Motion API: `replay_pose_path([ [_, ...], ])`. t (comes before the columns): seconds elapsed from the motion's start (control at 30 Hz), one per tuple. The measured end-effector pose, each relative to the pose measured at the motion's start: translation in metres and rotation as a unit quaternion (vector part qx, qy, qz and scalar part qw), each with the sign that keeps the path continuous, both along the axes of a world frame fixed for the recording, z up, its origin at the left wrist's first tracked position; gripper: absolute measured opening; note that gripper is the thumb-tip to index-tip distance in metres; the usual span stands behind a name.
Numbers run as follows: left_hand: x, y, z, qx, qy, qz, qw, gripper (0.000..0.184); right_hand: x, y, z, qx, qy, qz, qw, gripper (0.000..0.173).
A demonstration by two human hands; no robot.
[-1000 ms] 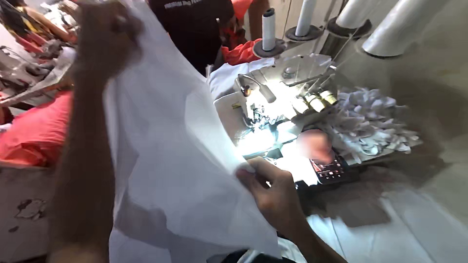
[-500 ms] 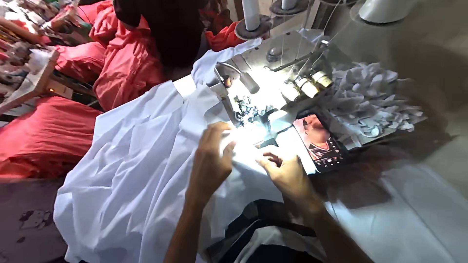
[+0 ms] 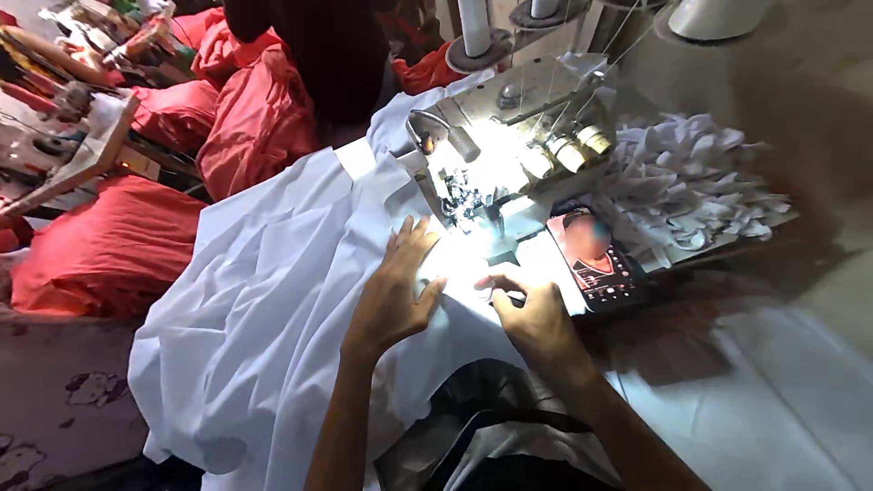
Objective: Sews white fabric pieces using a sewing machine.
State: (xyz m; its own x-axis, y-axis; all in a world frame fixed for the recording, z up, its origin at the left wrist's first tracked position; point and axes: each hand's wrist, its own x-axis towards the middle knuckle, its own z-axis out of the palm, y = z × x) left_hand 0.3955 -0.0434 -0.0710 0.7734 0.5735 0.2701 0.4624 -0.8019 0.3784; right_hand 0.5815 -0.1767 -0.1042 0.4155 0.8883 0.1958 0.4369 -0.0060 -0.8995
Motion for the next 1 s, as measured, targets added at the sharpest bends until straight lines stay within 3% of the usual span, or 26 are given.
replay_pose_path([
  [0.1, 0.004, 0.004, 0.001, -0.001, -0.002, 0.002, 1.000, 0.057, 0.001, 0.001, 0.010, 0.049, 0.105, 0.008, 0.993, 0.019],
  [0.17, 0.006, 0.007, 0.000, 0.006, 0.000, 0.002, 1.000, 0.055, 0.000, 0.007, 0.014, 0.066, 0.122, -0.005, 0.990, 0.015],
  [0.73, 0.017, 0.027, 0.002, 0.033, 0.013, -0.017, 0.999, 0.058, 0.013, 0.027, 0.019, 0.040, 0.045, -0.053, 0.997, 0.033],
  [0.9, 0.015, 0.031, 0.000, 0.040, 0.009, -0.031, 0.999, 0.058, 0.021, 0.025, 0.010, 0.070, 0.048, -0.013, 0.996, 0.028],
  [1.0, 0.012, 0.028, -0.002, 0.044, -0.043, -0.057, 0.997, 0.047, 0.020, 0.022, 0.007, 0.073, 0.073, 0.009, 0.995, 0.021],
])
